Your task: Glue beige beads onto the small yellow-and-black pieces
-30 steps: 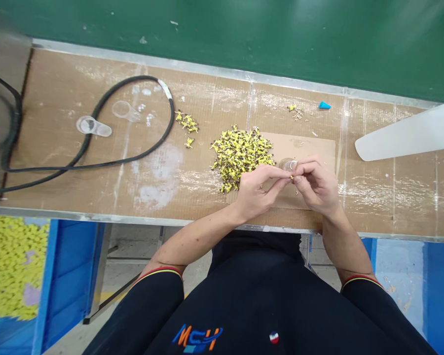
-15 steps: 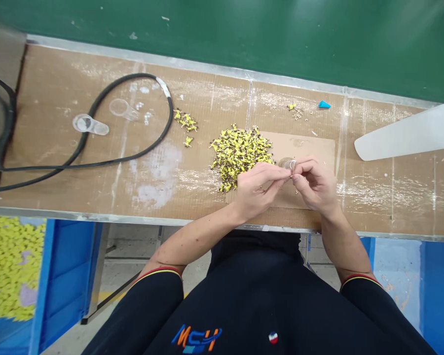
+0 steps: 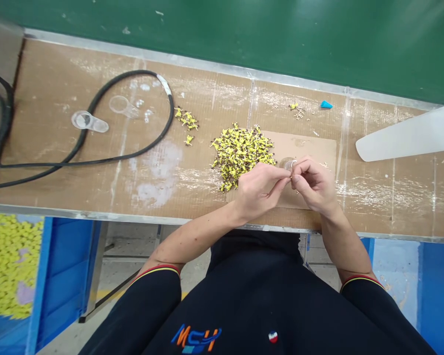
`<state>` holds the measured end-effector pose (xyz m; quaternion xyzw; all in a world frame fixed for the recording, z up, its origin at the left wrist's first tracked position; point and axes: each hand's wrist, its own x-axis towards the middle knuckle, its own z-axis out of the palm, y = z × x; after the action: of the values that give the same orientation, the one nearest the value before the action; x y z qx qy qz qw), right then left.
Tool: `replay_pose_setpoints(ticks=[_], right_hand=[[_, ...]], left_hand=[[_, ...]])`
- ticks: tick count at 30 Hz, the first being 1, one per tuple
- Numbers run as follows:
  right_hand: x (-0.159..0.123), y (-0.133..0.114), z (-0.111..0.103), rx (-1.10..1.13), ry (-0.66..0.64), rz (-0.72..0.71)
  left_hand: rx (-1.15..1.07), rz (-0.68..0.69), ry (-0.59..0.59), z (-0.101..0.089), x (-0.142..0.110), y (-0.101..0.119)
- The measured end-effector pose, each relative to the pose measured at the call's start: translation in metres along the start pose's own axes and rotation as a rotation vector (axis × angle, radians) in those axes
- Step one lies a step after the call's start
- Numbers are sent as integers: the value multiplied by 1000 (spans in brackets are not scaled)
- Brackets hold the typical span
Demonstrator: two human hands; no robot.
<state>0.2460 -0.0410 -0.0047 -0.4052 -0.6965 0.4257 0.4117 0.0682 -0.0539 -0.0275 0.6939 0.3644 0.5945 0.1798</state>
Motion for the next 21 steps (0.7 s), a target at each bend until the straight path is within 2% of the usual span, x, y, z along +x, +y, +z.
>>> replay_pose_setpoints(ticks=[4,13,18,21], right_hand=[[1,-1,0,43,-24,30],[2,-3,5,58,-12,59],[2,-1,7,78,-19,42],[0,0,5,17,6,35]], left_hand=[[-43,-123,7,1,-7,1],[-13,-29,10,2,-6,-3],[-32,-69,1,3,-9,-2],[-71,-122,-18,4,-5,-2]])
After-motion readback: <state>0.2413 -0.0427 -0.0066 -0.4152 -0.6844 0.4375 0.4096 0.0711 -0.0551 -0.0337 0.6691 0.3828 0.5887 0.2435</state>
